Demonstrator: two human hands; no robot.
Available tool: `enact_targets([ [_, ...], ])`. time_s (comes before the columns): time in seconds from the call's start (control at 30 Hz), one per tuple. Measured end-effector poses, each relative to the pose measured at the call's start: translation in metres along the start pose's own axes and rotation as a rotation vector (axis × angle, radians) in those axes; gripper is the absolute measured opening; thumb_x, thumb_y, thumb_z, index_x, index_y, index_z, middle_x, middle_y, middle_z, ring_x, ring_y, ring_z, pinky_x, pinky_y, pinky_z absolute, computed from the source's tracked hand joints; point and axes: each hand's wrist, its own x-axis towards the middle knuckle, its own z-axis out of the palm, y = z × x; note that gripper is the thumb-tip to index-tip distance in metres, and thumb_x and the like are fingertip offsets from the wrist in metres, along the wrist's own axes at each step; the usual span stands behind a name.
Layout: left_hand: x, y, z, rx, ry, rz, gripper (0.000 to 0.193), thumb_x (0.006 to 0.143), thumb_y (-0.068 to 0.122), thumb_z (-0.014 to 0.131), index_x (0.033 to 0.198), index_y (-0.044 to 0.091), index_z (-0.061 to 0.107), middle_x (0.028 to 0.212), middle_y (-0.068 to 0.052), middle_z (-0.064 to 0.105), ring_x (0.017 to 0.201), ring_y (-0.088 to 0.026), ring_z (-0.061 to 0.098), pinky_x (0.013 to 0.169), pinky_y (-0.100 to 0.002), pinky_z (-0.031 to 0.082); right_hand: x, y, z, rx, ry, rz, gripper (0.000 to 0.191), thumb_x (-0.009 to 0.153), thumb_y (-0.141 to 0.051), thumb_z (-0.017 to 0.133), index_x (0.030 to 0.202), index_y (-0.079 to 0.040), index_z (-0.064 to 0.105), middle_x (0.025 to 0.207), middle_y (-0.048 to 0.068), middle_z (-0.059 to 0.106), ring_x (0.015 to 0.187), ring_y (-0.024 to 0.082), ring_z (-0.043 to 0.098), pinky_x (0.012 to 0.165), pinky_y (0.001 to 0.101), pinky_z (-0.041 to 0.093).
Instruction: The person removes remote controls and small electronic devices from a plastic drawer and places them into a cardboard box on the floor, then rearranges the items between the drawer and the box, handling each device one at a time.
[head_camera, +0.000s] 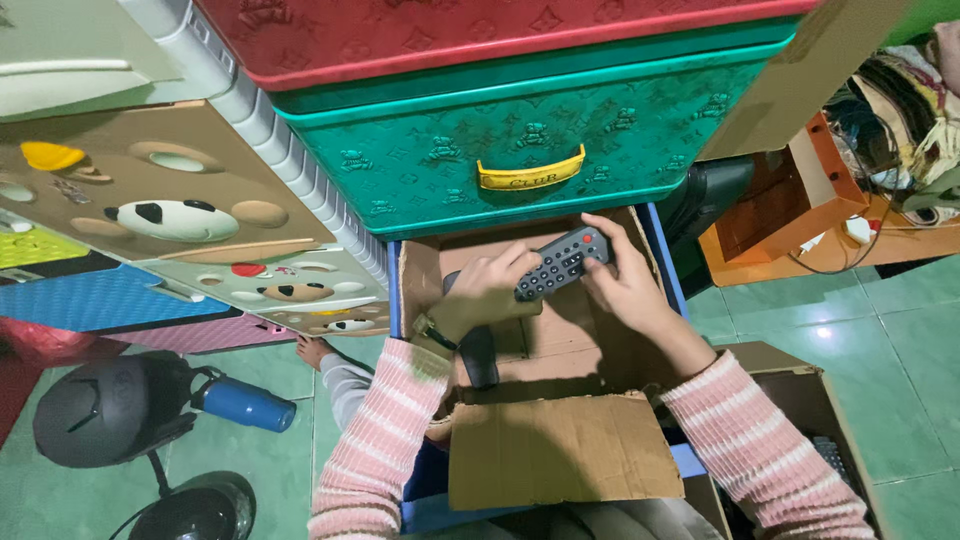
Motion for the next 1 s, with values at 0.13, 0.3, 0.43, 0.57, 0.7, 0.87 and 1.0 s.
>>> enact_targets([
  [0.13, -0.001, 0.002, 0.001, 0.007, 0.013, -0.016, 0.055, 0.069, 0.027, 0.087, 0.115, 0.012, 0.06, 0.109, -0.01, 0.062, 0.082, -0.038, 0.069, 0.067, -0.048, 0.057, 0.008, 0.004, -0.008, 0.051, 0.007, -0.276, 0.048, 0.1, -0.002, 0.045, 0.147, -0.005, 0.052, 0.138, 0.01, 0.059, 0.13, 0.019, 0.053, 0.114, 0.0314, 0.038],
  [0.3, -0.001, 0.0, 0.001, 0.038, 0.072, 0.034, 0.053, 0.07, 0.026, 0.085, 0.116, 0.013, 0.061, 0.111, -0.009, 0.062, 0.079, -0.035, 0.07, 0.065, -0.045, 0.057, 0.011, 0.011, -0.009, 0.108, 0.05, -0.214, 0.047, 0.1, -0.006, 0.043, 0.145, -0.005, 0.054, 0.136, 0.008, 0.06, 0.127, 0.016, 0.054, 0.112, 0.0295, 0.037],
  [0.43, -0.001, -0.004, 0.004, 0.086, 0.046, 0.071, 0.052, 0.072, 0.026, 0.085, 0.116, 0.014, 0.062, 0.104, -0.01, 0.06, 0.076, -0.034, 0.069, 0.065, -0.045, 0.057, 0.015, 0.017, -0.007, 0.116, 0.076, -0.155, 0.032, 0.104, -0.009, 0.052, 0.133, -0.002, 0.063, 0.123, 0.006, 0.067, 0.115, 0.013, 0.06, 0.104, 0.0278, 0.045],
  [0.57, -0.001, -0.007, 0.007, 0.11, 0.043, 0.068, 0.052, 0.074, 0.025, 0.085, 0.118, 0.014, 0.061, 0.102, -0.01, 0.059, 0.074, -0.033, 0.068, 0.065, -0.044, 0.057, 0.018, 0.024, -0.006, 0.16, 0.113, -0.158, 0.026, 0.103, -0.01, 0.058, 0.127, -0.001, 0.064, 0.121, 0.003, 0.07, 0.111, 0.009, 0.063, 0.099, 0.0247, 0.048],
  [0.7, -0.001, -0.009, 0.007, 0.088, 0.059, 0.089, 0.058, 0.068, 0.028, 0.086, 0.117, 0.013, 0.059, 0.103, -0.011, 0.059, 0.076, -0.034, 0.068, 0.065, -0.044, 0.056, 0.016, 0.029, -0.005, 0.155, 0.133, -0.15, 0.025, 0.103, -0.01, 0.059, 0.126, -0.001, 0.065, 0.116, 0.002, 0.07, 0.104, 0.009, 0.062, 0.094, 0.0251, 0.049],
  [0.87, -0.001, -0.005, 0.01, 0.103, 0.064, 0.109, 0.056, 0.07, 0.026, 0.086, 0.117, 0.012, 0.059, 0.102, -0.01, 0.058, 0.077, -0.032, 0.068, 0.066, -0.043, 0.057, 0.017, 0.035, -0.007, 0.116, 0.167, -0.156, 0.024, 0.103, -0.004, 0.053, 0.123, 0.0, 0.067, 0.111, 0.002, 0.07, 0.102, 0.008, 0.061, 0.093, 0.025, 0.048],
  [1.0, -0.001, -0.003, 0.01, 0.092, 0.064, 0.1, 0.054, 0.07, 0.026, 0.086, 0.115, 0.012, 0.059, 0.101, -0.009, 0.058, 0.076, -0.032, 0.068, 0.065, -0.043, 0.056, 0.017, 0.037, -0.007, 0.237, 0.114, -0.144, 0.031, 0.101, -0.001, 0.046, 0.126, -0.002, 0.065, 0.112, 0.0, 0.066, 0.102, 0.007, 0.058, 0.093, 0.024, 0.047],
])
